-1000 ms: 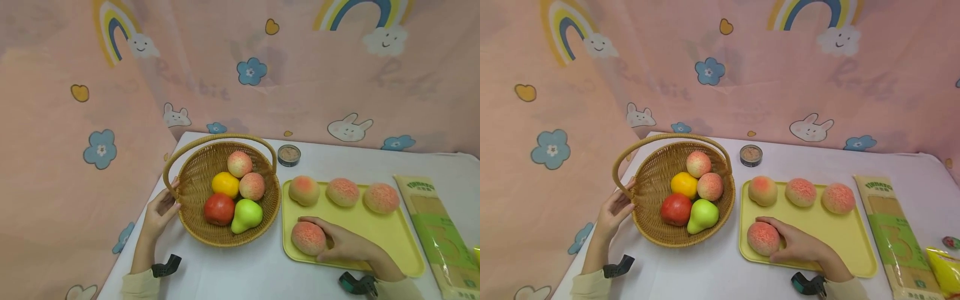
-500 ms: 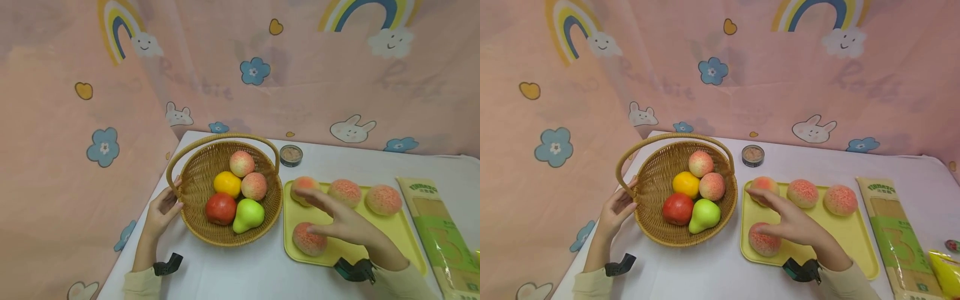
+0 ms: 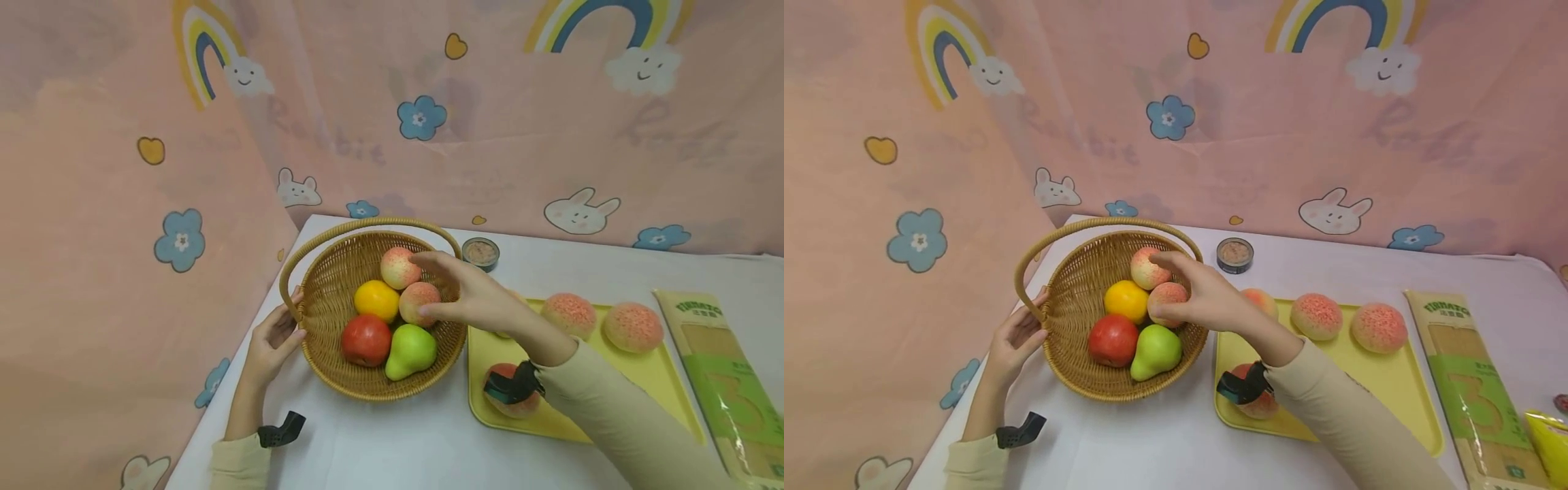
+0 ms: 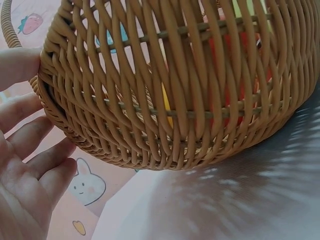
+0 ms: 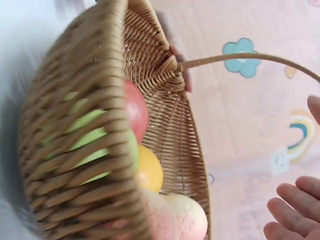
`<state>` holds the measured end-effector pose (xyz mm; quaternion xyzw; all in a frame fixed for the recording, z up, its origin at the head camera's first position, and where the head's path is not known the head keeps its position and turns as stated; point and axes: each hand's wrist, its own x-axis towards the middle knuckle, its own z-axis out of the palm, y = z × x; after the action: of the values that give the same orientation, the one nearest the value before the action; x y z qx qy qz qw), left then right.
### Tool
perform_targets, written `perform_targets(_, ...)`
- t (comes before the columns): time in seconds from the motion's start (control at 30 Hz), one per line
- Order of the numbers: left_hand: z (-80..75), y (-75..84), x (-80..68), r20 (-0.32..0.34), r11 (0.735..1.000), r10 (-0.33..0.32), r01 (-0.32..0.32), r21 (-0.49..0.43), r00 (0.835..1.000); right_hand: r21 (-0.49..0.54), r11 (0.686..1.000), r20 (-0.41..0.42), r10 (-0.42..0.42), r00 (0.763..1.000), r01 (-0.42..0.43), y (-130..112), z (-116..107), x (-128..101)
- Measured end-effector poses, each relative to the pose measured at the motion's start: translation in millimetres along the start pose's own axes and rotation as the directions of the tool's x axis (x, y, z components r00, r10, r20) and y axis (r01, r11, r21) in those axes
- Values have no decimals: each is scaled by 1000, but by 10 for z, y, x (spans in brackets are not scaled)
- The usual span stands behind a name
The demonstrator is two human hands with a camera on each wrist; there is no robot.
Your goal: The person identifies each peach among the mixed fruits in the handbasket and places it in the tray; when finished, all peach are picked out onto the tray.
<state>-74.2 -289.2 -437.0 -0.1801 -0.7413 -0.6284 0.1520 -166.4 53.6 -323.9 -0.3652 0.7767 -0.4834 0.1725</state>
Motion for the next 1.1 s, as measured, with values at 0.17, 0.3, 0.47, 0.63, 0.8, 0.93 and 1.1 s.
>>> perform_targets(0.17,1,1,-3,-14,1000,-4,4,15,1000,-35,999,2,-17,1000,18,-57,38,317)
perform_targets(0.3,2,8,1,-10,1000,-1,1,9,1000,-78,997,-1,-7,1000,7,-64,61,551)
perform_targets(0.47,4,-2,6,-8,1000,10,-10,-2,1000,-28,999,7,47,999,-46,29,92,800)
perform_targets(0.63,23,-24,5,-13,999,47,-47,-19,999,26,994,7,105,994,-105,170,119,960)
perform_targets(0.8,29,-47,10,-19,998,69,-69,-10,997,2,992,-18,124,992,-124,303,141,1026)
perform_targets(0.93,23,-46,3,-17,999,46,-46,3,999,-58,989,-40,134,990,-136,382,167,1034)
perform_targets(1.1,-1,-15,-8,-11,999,-16,16,31,1000,-98,980,-79,167,983,-174,450,207,1039)
